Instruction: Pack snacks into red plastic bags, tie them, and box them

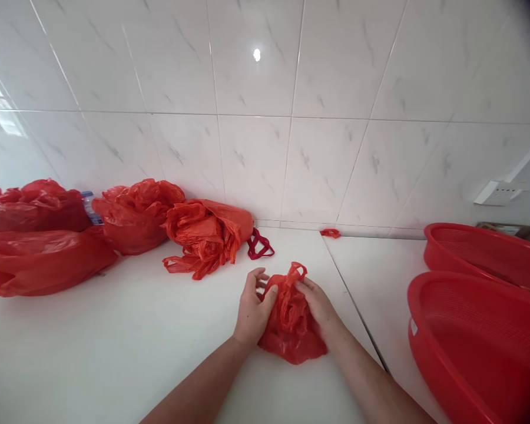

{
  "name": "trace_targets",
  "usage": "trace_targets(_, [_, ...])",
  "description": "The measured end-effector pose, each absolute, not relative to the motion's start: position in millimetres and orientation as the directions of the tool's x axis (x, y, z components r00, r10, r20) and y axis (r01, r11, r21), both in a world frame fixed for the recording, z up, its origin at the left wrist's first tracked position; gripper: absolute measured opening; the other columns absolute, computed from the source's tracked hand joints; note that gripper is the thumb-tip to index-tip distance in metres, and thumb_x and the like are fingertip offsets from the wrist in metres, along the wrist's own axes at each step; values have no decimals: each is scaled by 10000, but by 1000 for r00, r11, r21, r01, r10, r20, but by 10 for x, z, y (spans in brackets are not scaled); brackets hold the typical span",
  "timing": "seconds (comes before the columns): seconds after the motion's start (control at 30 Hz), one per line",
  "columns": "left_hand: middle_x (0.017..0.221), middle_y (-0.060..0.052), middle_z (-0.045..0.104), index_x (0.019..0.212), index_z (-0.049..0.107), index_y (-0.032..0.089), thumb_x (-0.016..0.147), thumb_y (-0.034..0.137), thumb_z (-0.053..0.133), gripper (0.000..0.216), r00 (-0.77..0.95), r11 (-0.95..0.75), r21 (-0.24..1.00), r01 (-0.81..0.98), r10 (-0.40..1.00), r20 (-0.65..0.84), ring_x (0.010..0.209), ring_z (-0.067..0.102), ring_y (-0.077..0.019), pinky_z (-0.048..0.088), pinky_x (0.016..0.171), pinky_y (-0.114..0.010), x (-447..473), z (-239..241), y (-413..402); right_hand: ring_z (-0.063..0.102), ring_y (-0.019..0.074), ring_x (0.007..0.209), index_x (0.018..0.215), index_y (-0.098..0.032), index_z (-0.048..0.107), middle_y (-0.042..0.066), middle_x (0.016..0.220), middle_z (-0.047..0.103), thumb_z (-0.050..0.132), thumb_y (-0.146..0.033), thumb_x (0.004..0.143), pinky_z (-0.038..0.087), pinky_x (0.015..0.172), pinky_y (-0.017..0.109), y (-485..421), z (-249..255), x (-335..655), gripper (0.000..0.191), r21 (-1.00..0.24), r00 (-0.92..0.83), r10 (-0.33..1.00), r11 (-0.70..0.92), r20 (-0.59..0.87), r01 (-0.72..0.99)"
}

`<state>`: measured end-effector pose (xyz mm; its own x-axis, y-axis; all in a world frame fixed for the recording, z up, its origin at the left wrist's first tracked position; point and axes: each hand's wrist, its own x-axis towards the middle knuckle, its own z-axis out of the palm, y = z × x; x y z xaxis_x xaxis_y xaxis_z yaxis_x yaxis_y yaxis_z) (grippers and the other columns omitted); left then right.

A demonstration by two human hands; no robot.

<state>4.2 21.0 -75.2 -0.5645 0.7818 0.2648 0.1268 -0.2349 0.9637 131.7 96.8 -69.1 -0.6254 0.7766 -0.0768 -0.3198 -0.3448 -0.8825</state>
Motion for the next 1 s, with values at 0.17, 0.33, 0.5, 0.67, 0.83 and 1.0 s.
trace_targets(0.17, [1351, -117, 439, 1147, 593, 258, 559, 331, 799, 627, -126, -451, 627, 635, 741, 660, 1280, 315, -353, 179, 1078, -469, 74, -634, 104, 613, 169, 671, 869, -182, 615, 37, 774, 667, 656, -436, 741, 468, 634, 289, 1006, -678, 1349, 288, -862, -601, 793, -370, -98, -347])
trace_targets(0.33, [1008, -68, 634, 838, 677, 267, 760, 133, 554, 198, -110, -403, 696, 594, 817, 567, 998, 529, -254, 314, 968, -405, 52, -685, 165, 383, 48, 399, 782, -185, 584, -61, 534, 519, 687, -419, 714, 280, 388, 187, 1033, -687, 1370, 264, -863, -609, 788, -367, -90, -347])
trace_targets(0.5, [909, -36, 587, 691, 599, 209, 759, 193, 553, 84, -499, -217, 942, 255, 805, 320, 837, 540, -183, 414, 764, -277, -13, -741, 225, 256, 20, 359, 888, -197, 593, -67, 528, 514, 664, -411, 743, 195, 384, 185, 1052, -701, 1440, 267, -878, -725, 688, -368, -37, -305])
trace_targets(0.67, [1077, -28, 607, 807, 568, 213, 745, 282, 618, 106, -443, -177, 961, -213, 894, 67, 860, 577, -160, 436, 754, -250, -5, -645, 187, 290, 52, 399, 909, -185, 608, -22, 569, 585, 564, -501, 802, 303, 482, 223, 1016, -654, 1502, 337, -896, -824, 566, -354, 25, -270])
trace_targets(0.83, [850, -15, 667, 1084, 554, 238, 757, 327, 605, 343, -287, -9, 940, -341, 953, -95, 669, 595, -157, 430, 634, -249, -7, -605, 143, 282, 61, 389, 874, -187, 617, -1, 619, 627, 446, -633, 808, 285, 476, 234, 1040, -646, 1519, 482, -934, -836, 547, -282, 32, -221])
trace_targets(1.0, [826, -20, 663, 974, 614, 204, 773, 293, 565, 225, -265, -42, 953, -301, 963, -41, 705, 582, -150, 419, 634, -223, 3, -626, 151, 341, 51, 408, 716, -198, 534, -74, 511, 519, 712, -360, 686, 288, 471, 198, 1065, -659, 1525, 243, -925, -833, 553, -328, -24, -191])
